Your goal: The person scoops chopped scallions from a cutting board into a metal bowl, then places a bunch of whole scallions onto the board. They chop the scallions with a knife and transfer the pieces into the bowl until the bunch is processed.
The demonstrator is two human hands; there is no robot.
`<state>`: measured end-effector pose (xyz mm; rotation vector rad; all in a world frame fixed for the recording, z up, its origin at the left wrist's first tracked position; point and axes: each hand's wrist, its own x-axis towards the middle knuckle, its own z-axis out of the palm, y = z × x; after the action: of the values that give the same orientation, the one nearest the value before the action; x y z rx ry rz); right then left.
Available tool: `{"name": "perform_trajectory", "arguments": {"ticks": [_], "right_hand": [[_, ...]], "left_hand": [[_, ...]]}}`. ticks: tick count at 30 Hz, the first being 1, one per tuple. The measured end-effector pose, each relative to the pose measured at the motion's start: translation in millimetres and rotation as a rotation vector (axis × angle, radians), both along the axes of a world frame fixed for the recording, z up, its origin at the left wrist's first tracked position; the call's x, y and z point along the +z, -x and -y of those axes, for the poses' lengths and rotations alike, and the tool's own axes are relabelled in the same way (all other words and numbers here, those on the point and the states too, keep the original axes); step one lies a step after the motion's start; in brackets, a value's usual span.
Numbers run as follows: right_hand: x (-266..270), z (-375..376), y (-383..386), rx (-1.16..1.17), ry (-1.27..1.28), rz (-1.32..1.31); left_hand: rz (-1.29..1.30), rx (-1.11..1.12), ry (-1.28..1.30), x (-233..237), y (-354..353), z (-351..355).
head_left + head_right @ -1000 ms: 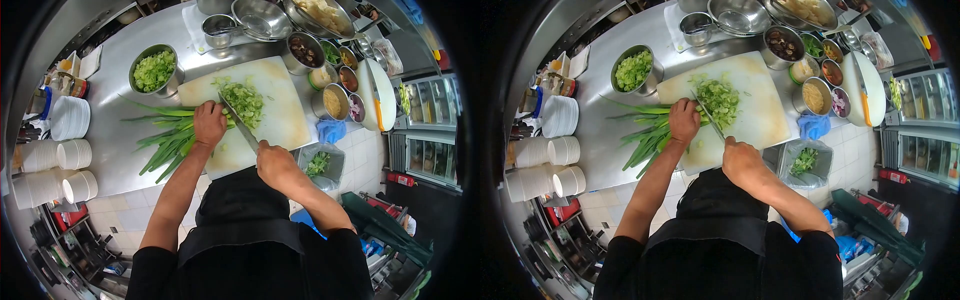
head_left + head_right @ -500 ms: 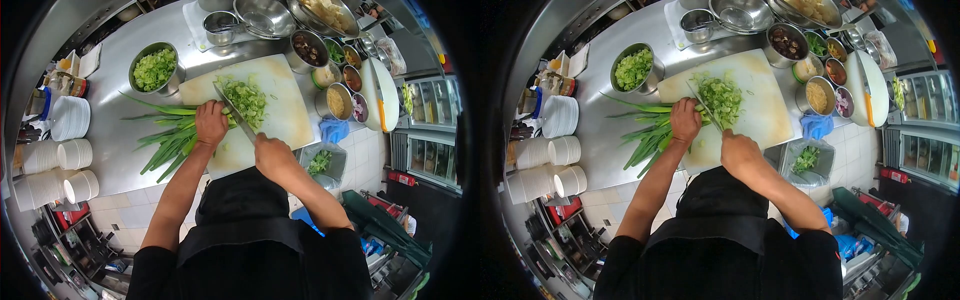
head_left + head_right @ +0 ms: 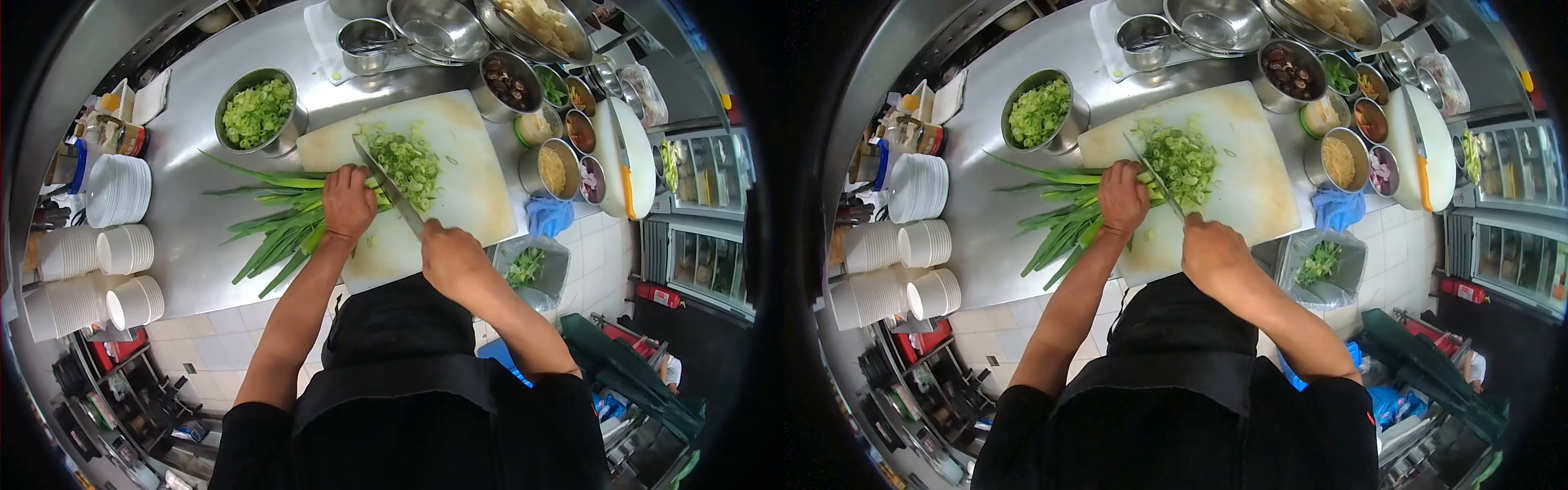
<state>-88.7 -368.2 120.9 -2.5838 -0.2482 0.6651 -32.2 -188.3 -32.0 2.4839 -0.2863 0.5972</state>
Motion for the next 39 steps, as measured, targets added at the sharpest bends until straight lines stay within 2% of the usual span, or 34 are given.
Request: {"name": "perform_trajectory", "arguments": {"ticks": [2,5,8,13,15,19,22,28,29,32,36,39], "right_hand": [[-2.1,-3.0,5.0,0.004,0.024,-0.024],[-69.4,-21.4,-11.7,-0.028,-0.016,0.091],[-86.0,-27.4,-23.6,-0.038,-0.046,0.107],[-11.3,-4.4,-6.8,-0.018,-0.053,0.005],[5.6,-2.6,4.1,0.005,0.039,-0.043],[-86.6,-25.0,-14.2,-0.030,-0.055,0.138],[-71.5,-29.1,-25.4,-0.062,-0.045,0.100],[6.7,-5.0,5.6,-0.007,0.011,-0.032],[-2.4,-8.0,4.3,-0.007,0.011,-0.032],[-72.5,-27.5,-10.8,-0.047,-0.050,0.067],[-64.5,-31.5,-19.4,-0.095,-0.077,0.040],[-31.1,-11.1,-8.5,0.010,-0.075,0.063]], "left_hand": [[0.001,-0.008,-0.016,-0.2,-0.6,-1.6],[-0.002,-0.028,-0.026,-1.5,0.6,-1.8],[0.006,-0.036,-0.030,1.6,-2.1,-3.9],[0.022,-0.020,-0.014,-8.3,-0.2,-2.8],[0.022,-0.028,0.000,-8.6,0.4,-3.6],[-0.010,-0.020,-0.024,-6.0,2.2,-2.7],[-0.002,-0.044,0.004,-7.2,2.1,-5.1],[0.018,-0.010,0.034,-10.1,2.4,-4.9],[0.005,-0.014,0.023,-10.2,1.9,-5.2],[0.007,-0.019,0.015,-10.3,0.6,-3.4],[0.011,-0.023,0.021,-6.3,2.6,-4.3],[0.007,-0.009,0.038,-11.7,2.0,-4.9]]}}
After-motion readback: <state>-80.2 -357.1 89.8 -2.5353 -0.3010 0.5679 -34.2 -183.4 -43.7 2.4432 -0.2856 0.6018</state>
